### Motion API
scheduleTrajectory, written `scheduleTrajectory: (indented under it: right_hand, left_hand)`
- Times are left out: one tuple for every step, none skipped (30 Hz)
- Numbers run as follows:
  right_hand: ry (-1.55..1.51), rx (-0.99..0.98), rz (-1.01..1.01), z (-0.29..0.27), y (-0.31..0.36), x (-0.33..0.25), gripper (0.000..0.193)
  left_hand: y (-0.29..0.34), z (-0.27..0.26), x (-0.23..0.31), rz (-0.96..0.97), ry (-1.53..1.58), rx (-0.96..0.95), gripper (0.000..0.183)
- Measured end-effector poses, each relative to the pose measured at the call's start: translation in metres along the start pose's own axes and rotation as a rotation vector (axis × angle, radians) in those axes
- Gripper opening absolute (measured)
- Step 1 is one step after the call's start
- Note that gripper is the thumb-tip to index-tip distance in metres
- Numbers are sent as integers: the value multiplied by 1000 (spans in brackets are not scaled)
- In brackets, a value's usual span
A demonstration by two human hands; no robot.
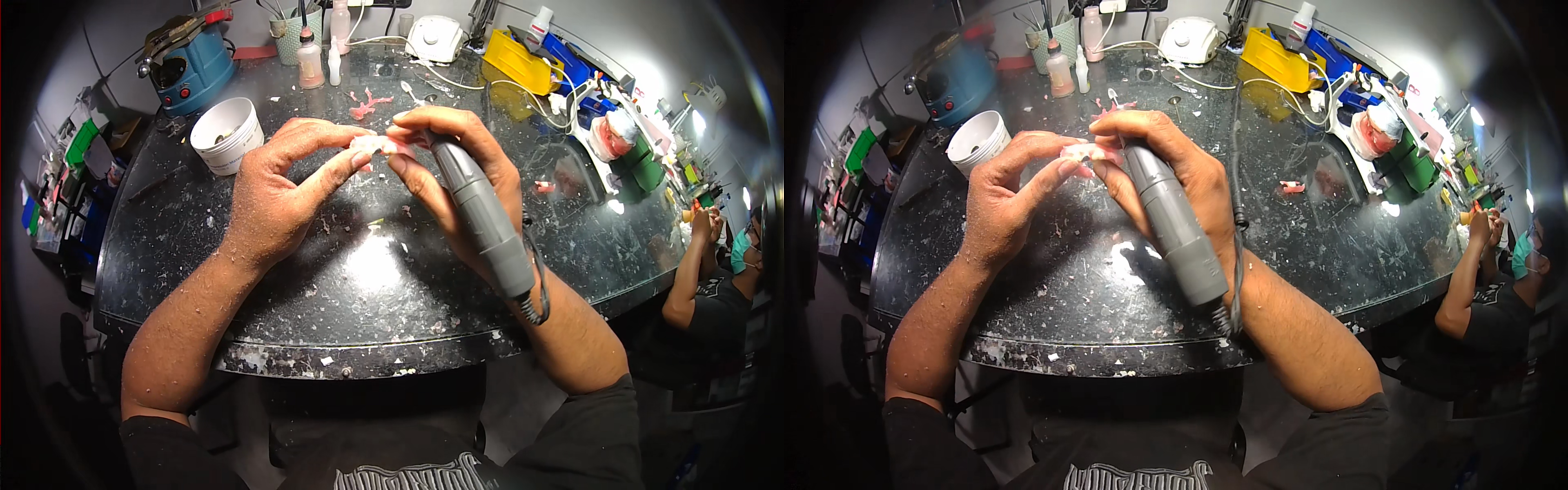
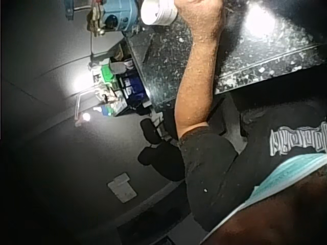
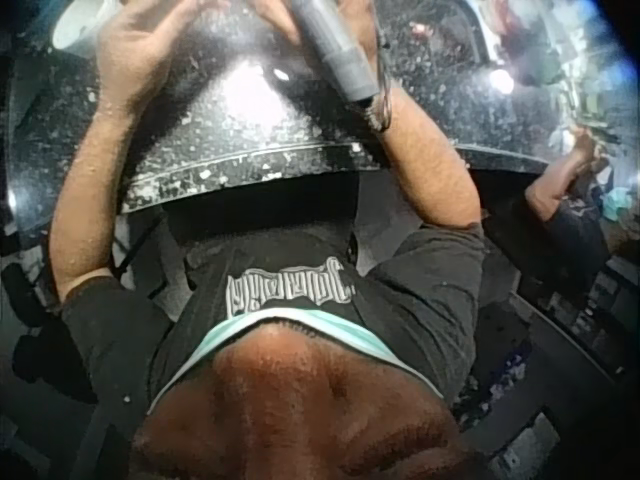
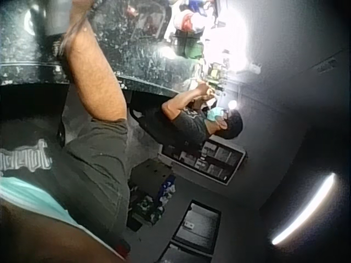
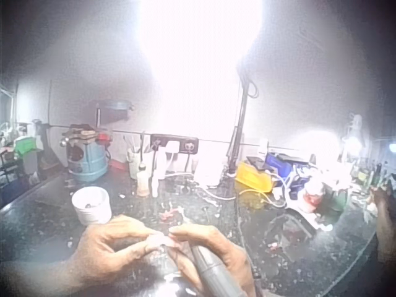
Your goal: The person uses a rotary handpiece to trim and smooth a pink dental prosthesis held in the left hand. The person rotates the prosthesis to access different edges and surfaces while grinding away excess material. The person does not place the prosthesis in a final location within the clip.
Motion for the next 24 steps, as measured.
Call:
scheduleTrajectory:
  right_hand:
    - [0,0,0,0,1,1,35]
    - [-3,-7,7,-1,1,2,36]
    - [-5,-13,13,-1,2,3,37]
    - [-49,4,13,-1,2,5,39]
    - [-47,4,14,-1,3,3,39]
    - [-99,19,51,-1,4,6,39]
    - [-151,33,88,-1,5,8,39]
    - [-158,38,120,0,6,12,39]
    - [-160,37,119,0,7,12,39]
    - [-189,23,128,3,7,12,37]
    - [-220,10,136,5,6,14,36]
    - [-220,9,135,6,7,14,36]
    - [-259,12,113,7,7,14,34]
    - [-298,15,90,8,7,14,32]
    - [-300,13,91,10,7,15,32]
    - [-339,33,107,10,7,17,31]
    - [-379,53,124,10,8,19,29]
    - [-381,50,124,11,8,18,29]
    - [-421,55,130,12,7,17,29]
    - [-459,61,137,13,7,17,29]
    - [-459,60,136,13,7,17,29]
    - [-443,53,117,13,7,17,28]
    - [-427,47,98,13,7,15,28]
    - [-430,45,98,13,6,13,28]
  left_hand:
    - [-1,1,5,43,-42,-32,20]
    - [-1,3,9,86,-84,-64,22]
    - [-2,4,9,86,-83,-64,22]
    - [-3,2,10,90,-143,19,27]
    - [-2,0,12,94,-204,102,31]
    - [0,-1,4,0,-74,120,35]
    - [1,-1,3,-1,-75,121,35]
    - [0,6,-14,-85,295,37,35]
    - [0,18,-22,-167,664,-49,35]
    - [-1,23,-14,-163,769,-71,37]
    - [-2,23,-14,-164,768,-69,37]
    - [-3,25,-13,-149,842,-71,39]
    - [-4,25,-13,-133,915,-73,40]
    - [-4,26,-16,-154,933,-79,48]
    - [-3,26,-18,-156,932,-77,48]
    - [-1,24,-20,-163,919,-42,52]
    - [1,23,-22,-170,905,-8,55]
    - [0,21,-21,-181,875,8,54]
    - [0,21,-20,-182,875,12,54]
    - [-2,21,-17,-142,887,-6,49]
    - [-3,21,-13,-99,899,-28,44]
    - [-4,22,-11,-98,899,-27,44]
    - [-4,21,-9,-88,847,-26,46]
    - [-3,19,-7,-81,793,-22,48]
Point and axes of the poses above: each hand's wrist, its own y-axis away from the middle knuckle, its own z-axis out of the palm, x = y × z, the point moved 7 cm from there along -y, towards the middle knuckle, and after that the axes turned 15 degrees about -x, right-handed, at the moved point
